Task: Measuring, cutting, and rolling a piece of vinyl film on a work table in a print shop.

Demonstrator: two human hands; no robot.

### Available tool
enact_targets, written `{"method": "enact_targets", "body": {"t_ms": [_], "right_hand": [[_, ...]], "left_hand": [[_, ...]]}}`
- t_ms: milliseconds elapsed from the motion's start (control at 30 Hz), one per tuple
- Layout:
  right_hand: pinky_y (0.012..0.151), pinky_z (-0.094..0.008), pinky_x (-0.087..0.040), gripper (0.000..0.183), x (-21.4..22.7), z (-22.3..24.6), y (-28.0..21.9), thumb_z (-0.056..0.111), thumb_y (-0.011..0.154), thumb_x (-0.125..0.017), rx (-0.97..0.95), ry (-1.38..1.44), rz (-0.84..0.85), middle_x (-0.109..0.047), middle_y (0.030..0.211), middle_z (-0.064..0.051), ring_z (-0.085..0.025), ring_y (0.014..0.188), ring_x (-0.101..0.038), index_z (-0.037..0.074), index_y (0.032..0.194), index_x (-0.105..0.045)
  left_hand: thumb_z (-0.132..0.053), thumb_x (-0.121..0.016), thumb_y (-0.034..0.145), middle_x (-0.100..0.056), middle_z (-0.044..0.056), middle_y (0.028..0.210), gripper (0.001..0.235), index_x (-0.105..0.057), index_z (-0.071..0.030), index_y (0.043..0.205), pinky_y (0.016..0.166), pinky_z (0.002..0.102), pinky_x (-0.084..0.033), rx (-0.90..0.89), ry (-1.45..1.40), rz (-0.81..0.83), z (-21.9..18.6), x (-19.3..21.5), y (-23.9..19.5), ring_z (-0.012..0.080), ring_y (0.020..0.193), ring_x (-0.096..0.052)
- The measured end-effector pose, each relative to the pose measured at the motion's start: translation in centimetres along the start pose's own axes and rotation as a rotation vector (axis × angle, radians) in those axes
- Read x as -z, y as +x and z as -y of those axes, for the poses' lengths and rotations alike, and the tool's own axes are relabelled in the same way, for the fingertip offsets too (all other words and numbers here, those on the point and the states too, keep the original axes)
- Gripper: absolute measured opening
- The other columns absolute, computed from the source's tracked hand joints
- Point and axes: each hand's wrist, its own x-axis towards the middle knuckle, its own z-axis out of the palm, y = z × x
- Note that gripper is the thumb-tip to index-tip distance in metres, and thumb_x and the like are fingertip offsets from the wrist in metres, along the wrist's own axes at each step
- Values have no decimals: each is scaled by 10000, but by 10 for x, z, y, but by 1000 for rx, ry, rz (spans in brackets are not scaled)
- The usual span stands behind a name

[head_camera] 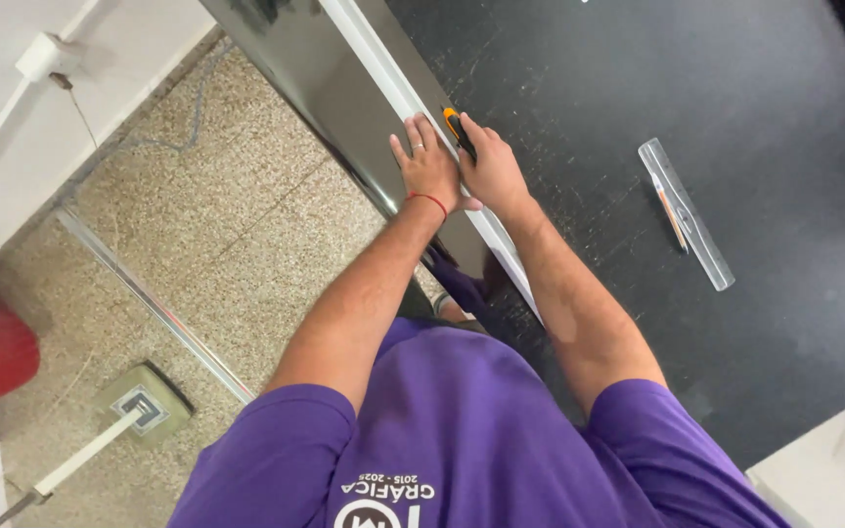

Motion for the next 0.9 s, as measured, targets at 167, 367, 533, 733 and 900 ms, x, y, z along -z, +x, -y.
{"method": "enact_targets", "body": {"t_ms": [167,367,533,733,900], "right_hand": [[1070,-531,-650,640,-6,-4,16,215,1097,-704,12,-42,66,-731,1360,-210,-469,1279,-745,166,1714,-542],[1069,-525,-648,626,0,4,17,242,1070,-740,42,-88,87,-766,1309,-219,-470,1256,-757,172,1676,-599],[1056,-524,-656,629,-2,-11,18,257,1067,-707,32,-141,156,-793,1286,-204,-436,1229,-782,173,1680,-588],[967,-527,-566,661,30,4,-35,84,1025,-539,59,-51,208,-747,1151,-343,-543,1050,-717,-88,1662,-507],[958,-515,-578,682,53,-11,-115,15,1014,-551,48,-55,219,-733,1198,-314,-536,1056,-723,-66,1689,-492]], "left_hand": [[-866,-1006,462,-14,306,1860,1836,-131,87,1765,1428,702,45,-34,40,252,16,-47,35,488,1757,11],[-917,-972,479,0,292,1866,1854,-106,96,1768,1461,633,30,-46,33,267,19,-35,32,471,1761,17],[-904,-972,547,8,294,1868,1813,-90,94,1777,1468,623,9,-74,6,284,21,-39,31,478,1760,20],[-922,-1040,424,-138,336,1835,1887,-209,143,1742,1411,636,-125,-113,94,92,24,-66,42,508,1723,-117],[-1051,-877,570,-39,347,1863,1850,-126,132,1778,1402,619,-65,-79,186,279,15,-35,38,508,1734,-47]]}}
